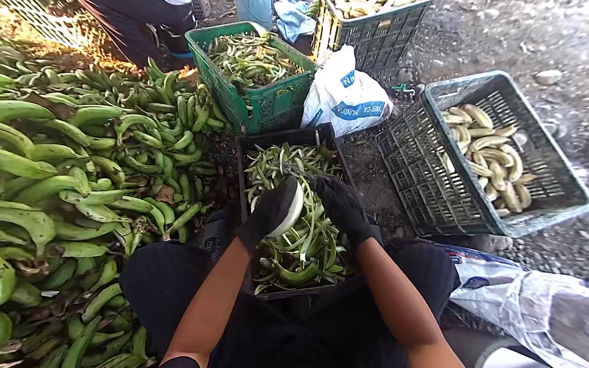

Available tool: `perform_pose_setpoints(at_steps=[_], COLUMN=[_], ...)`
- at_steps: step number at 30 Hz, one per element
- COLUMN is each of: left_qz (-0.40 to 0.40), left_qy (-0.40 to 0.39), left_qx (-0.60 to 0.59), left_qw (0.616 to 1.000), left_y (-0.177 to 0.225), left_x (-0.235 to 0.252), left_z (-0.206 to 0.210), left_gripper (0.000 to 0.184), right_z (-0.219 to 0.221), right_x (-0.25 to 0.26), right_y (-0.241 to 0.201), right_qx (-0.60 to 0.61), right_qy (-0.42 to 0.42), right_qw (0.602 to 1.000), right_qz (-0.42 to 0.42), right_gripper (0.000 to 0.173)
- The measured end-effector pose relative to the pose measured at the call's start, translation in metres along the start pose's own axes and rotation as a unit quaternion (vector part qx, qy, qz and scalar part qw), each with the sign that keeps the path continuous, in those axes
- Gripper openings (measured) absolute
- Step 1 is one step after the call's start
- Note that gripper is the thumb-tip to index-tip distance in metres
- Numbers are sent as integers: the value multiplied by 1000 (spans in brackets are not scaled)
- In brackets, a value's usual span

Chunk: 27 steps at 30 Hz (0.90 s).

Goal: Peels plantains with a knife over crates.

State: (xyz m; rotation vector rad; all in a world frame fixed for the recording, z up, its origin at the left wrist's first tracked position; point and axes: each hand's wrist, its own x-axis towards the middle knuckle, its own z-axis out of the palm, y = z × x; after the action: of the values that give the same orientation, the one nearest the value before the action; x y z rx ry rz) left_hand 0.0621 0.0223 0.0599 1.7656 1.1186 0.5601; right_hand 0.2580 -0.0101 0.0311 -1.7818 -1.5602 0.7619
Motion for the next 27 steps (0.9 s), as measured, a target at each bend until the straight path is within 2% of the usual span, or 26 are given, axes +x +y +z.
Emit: perform_pose_setpoints(at_steps=[2,3,5,6,8,10,12,14,16,18,19,21,22,24,25,27], left_qz=[-4,-19,-58,-71,-89,-105,-118,-135,-137,-96,-61,18,34,16,2,-15], left_qy=[43,66,124,137,140,149,152,170,190,201,204,145,116,74,62,39], left_qx=[-158,-267,-395,-437,-495,-536,-567,-509,-381,-201,-100,47,33,-117,-210,-390], left_qw=[986,961,908,886,853,824,801,833,895,954,972,988,992,990,976,920], left_y=[-6,-10,-16,-20,-23,-25,-27,-22,-15,-9,-6,3,5,7,3,-8], left_x=[2,4,5,6,6,3,5,5,-2,-5,-5,-5,-5,-6,-4,-4], left_z=[0,-3,-7,-9,-10,-11,-12,-11,-8,-2,3,7,10,10,8,-3], left_gripper=[64,64,65,64,51,36,36,39,53,57,53,42,45,50,49,53], right_z=[3,8,18,21,30,39,41,38,35,33,32,26,22,17,18,19], right_x=[-4,-5,-8,-11,-18,-19,-17,-17,-17,-12,-9,-5,-5,-10,-10,-9], right_y=[1,1,-2,-6,-10,-6,-3,-6,-10,-13,-13,-10,-9,-10,-9,-3], right_qx=[33,24,-39,-74,-108,-110,-116,-117,-95,-25,22,95,112,123,110,36], right_qy=[14,35,52,50,67,129,160,135,74,15,-1,-37,-44,-13,19,61], right_qw=[999,999,997,995,984,962,951,967,988,999,1000,995,993,992,994,996], right_qz=[-10,-22,-42,-54,-124,-212,-237,-182,-96,-23,-3,10,4,-4,-15,-62], right_gripper=[60,58,50,49,61,63,61,58,55,50,46,50,51,51,51,55])
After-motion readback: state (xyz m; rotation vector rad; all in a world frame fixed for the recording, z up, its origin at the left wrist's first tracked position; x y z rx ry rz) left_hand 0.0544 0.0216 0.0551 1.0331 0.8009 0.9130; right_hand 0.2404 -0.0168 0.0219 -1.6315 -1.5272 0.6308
